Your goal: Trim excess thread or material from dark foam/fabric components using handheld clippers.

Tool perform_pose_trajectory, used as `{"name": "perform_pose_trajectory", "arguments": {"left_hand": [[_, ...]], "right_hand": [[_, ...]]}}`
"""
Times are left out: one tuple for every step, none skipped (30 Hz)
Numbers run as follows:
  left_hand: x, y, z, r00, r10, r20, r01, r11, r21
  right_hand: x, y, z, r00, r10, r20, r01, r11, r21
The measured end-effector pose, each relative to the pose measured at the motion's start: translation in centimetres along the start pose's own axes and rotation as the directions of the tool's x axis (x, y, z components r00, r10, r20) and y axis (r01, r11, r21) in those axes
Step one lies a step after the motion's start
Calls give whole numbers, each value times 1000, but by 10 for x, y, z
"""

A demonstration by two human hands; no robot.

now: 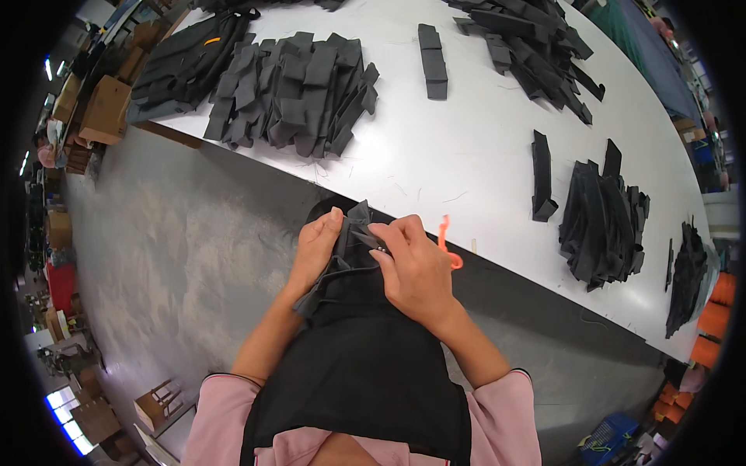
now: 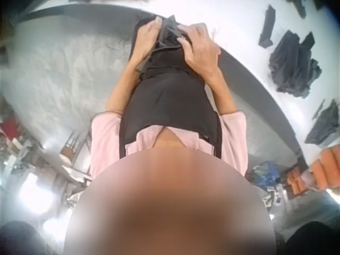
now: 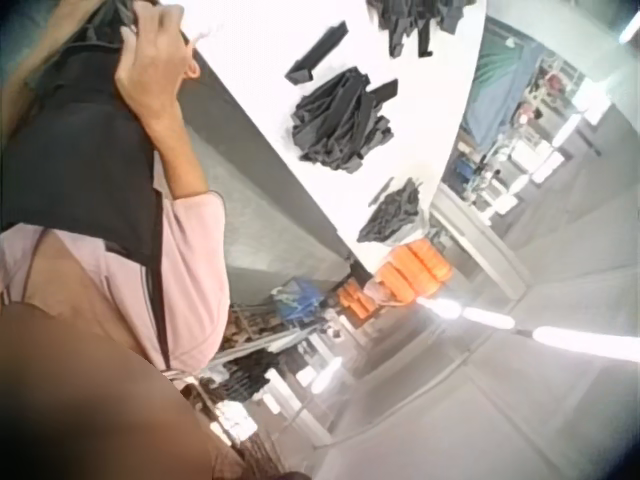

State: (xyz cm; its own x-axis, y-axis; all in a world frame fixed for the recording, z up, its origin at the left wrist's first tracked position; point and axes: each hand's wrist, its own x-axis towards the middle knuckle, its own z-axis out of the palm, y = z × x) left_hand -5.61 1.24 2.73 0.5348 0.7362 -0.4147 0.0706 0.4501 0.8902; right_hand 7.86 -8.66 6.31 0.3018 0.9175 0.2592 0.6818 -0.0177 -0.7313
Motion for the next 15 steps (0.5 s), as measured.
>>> {"name": "perform_pose_trajectory", "arguments": {"left_hand": [[0,1,-1,1000,22,19,-22,999,28],[-1,0,-2,998,42,38,-45,997,56],[-2,1,-2,999,41,36,-43,998,55],[-3,1,-3,997,56,47,-59,996,61],[-3,1,-3,996,70,59,-74,995,66],[-4,2,-3,996,67,60,-70,995,64],[-5,4,-2,996,72,60,-77,994,81],[-5,5,-2,995,78,60,-84,992,97],[-4,4,-3,995,75,61,-81,992,96],[-4,3,-5,995,55,83,-61,995,73],[-3,2,-6,994,35,106,-41,998,50],[-2,2,-8,994,32,104,-37,998,47],[-2,2,-10,990,-16,139,10,999,41],[-1,3,-11,983,-62,174,57,998,35],[0,5,-11,983,-67,170,62,998,32]], "right_hand": [[2,0,1,999,-40,-5,40,999,-18],[3,-1,2,997,-79,-9,79,996,-37],[4,-2,4,996,-84,-16,83,995,-53],[4,-2,5,996,-83,-14,82,995,-52],[4,-3,6,996,-88,-31,86,994,-60],[3,-3,6,995,-91,-47,87,994,-71],[2,-3,8,995,-86,-45,83,994,-73],[1,-1,9,995,-77,-57,74,996,-58],[0,0,10,995,-69,-69,67,997,-42],[-1,1,10,995,-67,-67,64,997,-43],[-3,3,9,994,113,-7,-108,968,225],[-4,5,9,959,267,99,-282,840,463],[-2,2,3,920,345,184,-388,744,544],[-1,2,1,919,347,189,-392,744,542],[0,2,1,956,268,122,-293,835,465]]}}
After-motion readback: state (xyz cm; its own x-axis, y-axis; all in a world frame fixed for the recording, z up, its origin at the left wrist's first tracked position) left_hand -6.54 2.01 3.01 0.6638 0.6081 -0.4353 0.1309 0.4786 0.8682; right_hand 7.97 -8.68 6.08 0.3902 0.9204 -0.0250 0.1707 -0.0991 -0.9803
